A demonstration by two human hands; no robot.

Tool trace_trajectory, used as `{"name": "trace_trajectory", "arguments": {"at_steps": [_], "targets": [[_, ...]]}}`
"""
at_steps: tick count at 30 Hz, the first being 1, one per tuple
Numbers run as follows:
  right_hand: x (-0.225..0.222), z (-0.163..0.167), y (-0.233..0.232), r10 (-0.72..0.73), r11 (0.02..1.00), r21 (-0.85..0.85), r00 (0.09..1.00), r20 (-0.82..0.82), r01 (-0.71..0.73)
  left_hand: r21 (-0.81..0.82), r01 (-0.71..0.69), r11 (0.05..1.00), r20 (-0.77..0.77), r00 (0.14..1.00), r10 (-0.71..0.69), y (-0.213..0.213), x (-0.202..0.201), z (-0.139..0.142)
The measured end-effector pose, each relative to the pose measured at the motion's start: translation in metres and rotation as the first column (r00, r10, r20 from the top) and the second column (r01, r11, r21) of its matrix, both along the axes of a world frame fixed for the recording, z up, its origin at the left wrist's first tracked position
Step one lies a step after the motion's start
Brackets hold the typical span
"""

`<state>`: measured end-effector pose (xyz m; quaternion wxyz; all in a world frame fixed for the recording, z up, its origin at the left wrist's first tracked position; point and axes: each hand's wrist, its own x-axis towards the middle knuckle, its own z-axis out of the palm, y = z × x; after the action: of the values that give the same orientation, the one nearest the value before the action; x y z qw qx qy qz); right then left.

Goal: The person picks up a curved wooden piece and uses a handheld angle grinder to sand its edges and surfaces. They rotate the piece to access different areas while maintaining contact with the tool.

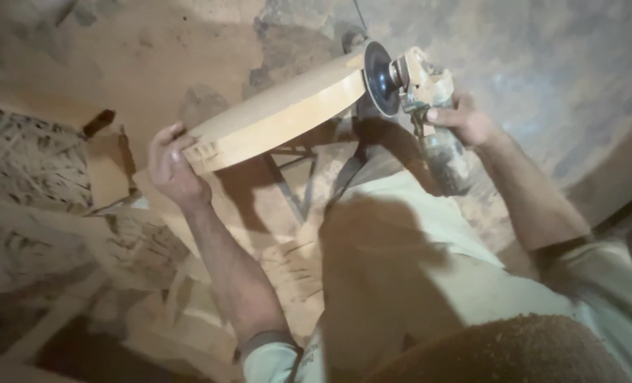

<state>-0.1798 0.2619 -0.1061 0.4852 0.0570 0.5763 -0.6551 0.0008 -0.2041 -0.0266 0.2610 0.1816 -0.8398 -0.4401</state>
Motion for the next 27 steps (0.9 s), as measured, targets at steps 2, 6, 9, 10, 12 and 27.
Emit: {"name": "trace_trajectory", "arguments": {"at_steps": [2,6,9,10,12,27], "targets": [[-0.001,0.001,-0.005,0.003,1.000,-0.025,0.999,-0.041,-0.004,-0.105,-0.005,0.994,-0.008,1.000,0.005,0.002,-0.001,-0.006],[-0.001,0.008,-0.008,0.006,1.000,-0.026,0.999,-0.038,-0.007,0.032,-0.028,0.999,-0.019,0.999,0.029,-0.002,0.001,-0.016],[-0.006,0.023,-0.009,0.030,0.993,-0.107,0.994,-0.105,-0.041,-0.075,-0.033,0.997,0.068,0.997,0.039,-0.003,0.002,-0.021],[-0.009,0.031,-0.009,0.042,0.995,-0.081,0.990,-0.136,-0.053,-0.095,-0.028,0.995,0.040,0.999,0.032,-0.002,0.000,-0.024],[-0.016,0.049,-0.012,0.076,0.996,-0.026,0.977,-0.199,-0.083,-0.134,-0.027,0.991,-0.013,1.000,0.025,0.001,-0.006,-0.029],[-0.068,0.213,-0.109,0.724,0.687,0.514,0.427,-0.541,-0.513,-0.161,-0.092,0.983,-0.147,0.987,0.068,0.026,-0.030,-0.029]]}}
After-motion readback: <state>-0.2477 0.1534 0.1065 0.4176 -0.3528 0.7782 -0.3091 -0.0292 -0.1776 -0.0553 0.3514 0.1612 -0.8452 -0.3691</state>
